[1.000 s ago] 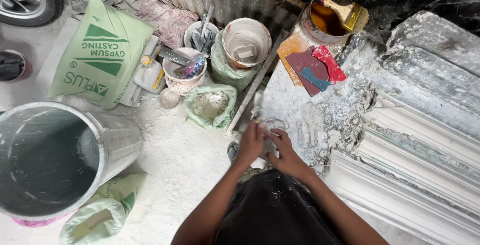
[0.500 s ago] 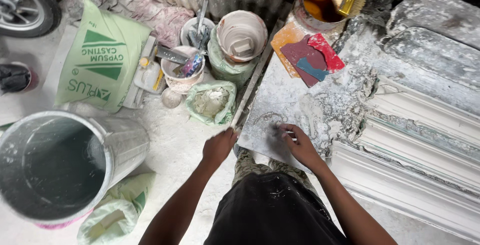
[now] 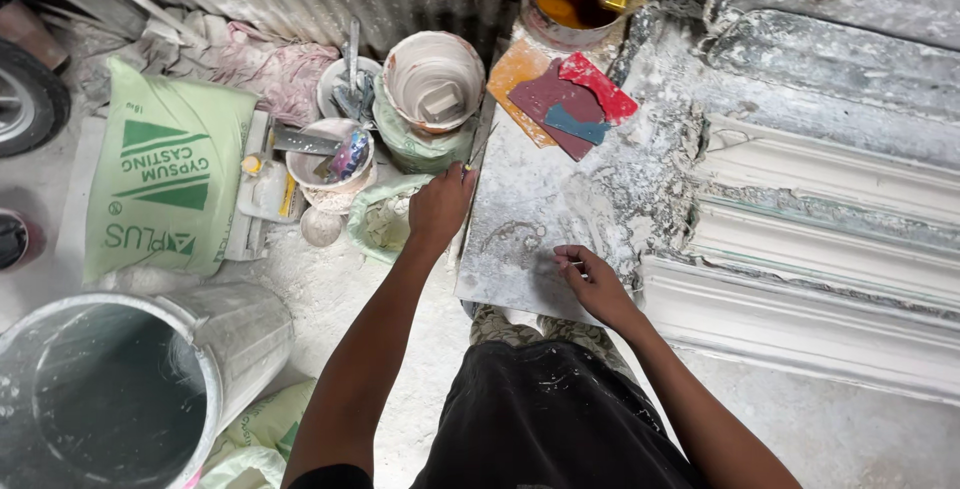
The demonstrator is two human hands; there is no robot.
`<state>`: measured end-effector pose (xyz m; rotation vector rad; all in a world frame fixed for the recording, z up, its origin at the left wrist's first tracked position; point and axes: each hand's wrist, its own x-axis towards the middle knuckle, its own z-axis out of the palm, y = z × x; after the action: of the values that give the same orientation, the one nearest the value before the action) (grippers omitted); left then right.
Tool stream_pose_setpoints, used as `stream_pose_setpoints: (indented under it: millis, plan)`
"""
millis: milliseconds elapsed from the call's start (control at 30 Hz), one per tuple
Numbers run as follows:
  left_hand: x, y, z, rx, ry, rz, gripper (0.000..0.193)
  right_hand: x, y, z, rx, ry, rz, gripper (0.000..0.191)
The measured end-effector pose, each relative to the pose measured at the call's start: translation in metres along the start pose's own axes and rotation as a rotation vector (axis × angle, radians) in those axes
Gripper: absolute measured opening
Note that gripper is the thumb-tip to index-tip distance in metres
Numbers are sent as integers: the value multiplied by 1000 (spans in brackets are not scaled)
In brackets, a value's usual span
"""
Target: The person dips a sponge into a bowl of plaster slurry and wipes their hands with a cloth, then uses a small knife to scrape excess plaster from the grooves of decorative plaster cornice moldings laid on a workbench, working along the lengths of several moldings.
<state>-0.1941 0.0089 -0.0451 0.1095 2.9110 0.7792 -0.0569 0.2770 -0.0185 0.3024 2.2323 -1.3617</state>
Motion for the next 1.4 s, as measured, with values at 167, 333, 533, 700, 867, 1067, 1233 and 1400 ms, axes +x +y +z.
stream_pose_setpoints:
  millis: [167, 333, 533, 700, 867, 1067, 1233, 1400]
  plan:
    - [6, 28, 3, -160, 85, 83, 40, -3, 16, -5, 96, 64, -25, 38]
    - [0, 64, 24, -275, 79, 141, 36, -13, 33, -17, 90, 145, -5, 33]
    - [-9, 113, 51, -395, -20, 181, 39, -27, 48, -50, 125, 262, -22, 34]
    - [-13, 160, 68, -449, -78, 181, 40, -23, 71, -104, 132, 300, -6, 35]
    - [-17, 222, 88, -501, -153, 45, 38, -24, 91, -171, 137, 349, -10, 38]
    - [-35, 351, 162, -844, -33, 118, 33, -18, 117, -244, 243, 171, -293, 71]
    - [-31, 456, 248, -729, -8, 96, 31, -12, 164, -350, -39, 223, -574, 68]
    - [3, 492, 279, -416, 321, 232, 47, 29, 173, -456, -564, 106, -9, 55]
